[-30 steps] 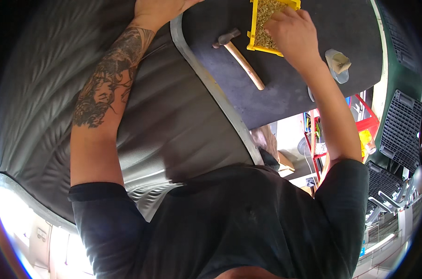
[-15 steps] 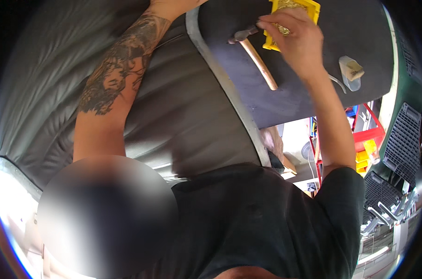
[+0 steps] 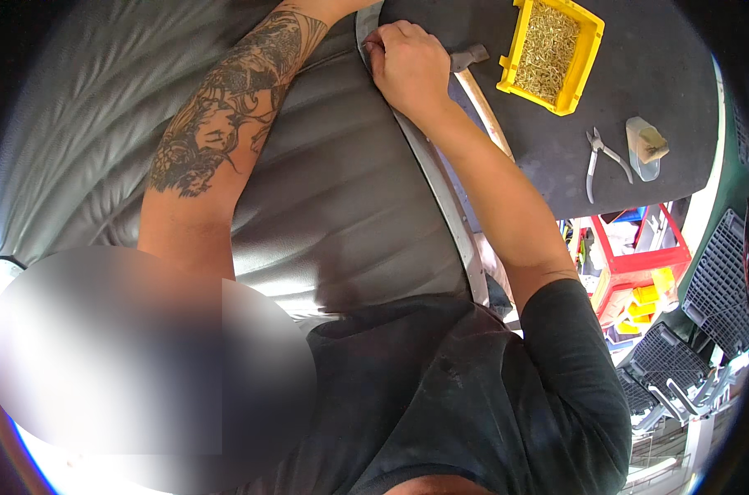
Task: The recorder attaches a metal trim to the edge of an upholstered office chair using a hammer and small nails.
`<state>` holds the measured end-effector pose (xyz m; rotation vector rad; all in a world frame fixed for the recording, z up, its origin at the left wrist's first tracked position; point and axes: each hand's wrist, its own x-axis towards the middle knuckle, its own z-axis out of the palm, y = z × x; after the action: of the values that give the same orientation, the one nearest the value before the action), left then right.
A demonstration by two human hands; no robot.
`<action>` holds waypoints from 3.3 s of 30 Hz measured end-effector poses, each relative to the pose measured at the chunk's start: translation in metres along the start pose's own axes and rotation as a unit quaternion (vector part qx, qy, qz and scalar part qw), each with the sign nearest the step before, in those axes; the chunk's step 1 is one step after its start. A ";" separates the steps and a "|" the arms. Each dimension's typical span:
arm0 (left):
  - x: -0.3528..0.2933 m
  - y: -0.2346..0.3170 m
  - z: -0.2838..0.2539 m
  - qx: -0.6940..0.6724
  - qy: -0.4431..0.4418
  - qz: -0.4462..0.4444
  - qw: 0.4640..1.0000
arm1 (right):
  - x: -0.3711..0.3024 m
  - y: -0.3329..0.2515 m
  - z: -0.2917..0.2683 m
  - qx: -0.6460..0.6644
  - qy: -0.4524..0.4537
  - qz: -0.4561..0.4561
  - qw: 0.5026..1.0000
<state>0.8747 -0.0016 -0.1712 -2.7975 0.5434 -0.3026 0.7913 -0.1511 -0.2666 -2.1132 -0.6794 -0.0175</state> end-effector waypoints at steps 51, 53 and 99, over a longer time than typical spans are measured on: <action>-0.019 -0.018 -0.001 -0.007 0.042 -0.050 0.998 | -0.022 -0.032 -0.126 0.126 -0.132 0.146 0.972; -0.014 -0.018 -0.005 -0.009 0.046 -0.043 0.998 | -0.053 -0.006 -0.096 0.273 -0.001 0.098 0.957; -0.157 -0.031 -0.139 -0.189 -0.340 -0.122 0.913 | 0.130 -0.020 -0.174 -0.076 0.111 -0.173 0.976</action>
<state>0.7074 0.0558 -0.0543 -3.0503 0.0847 0.7959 0.9324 -0.2145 -0.1134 -2.0692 -0.9234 -0.5047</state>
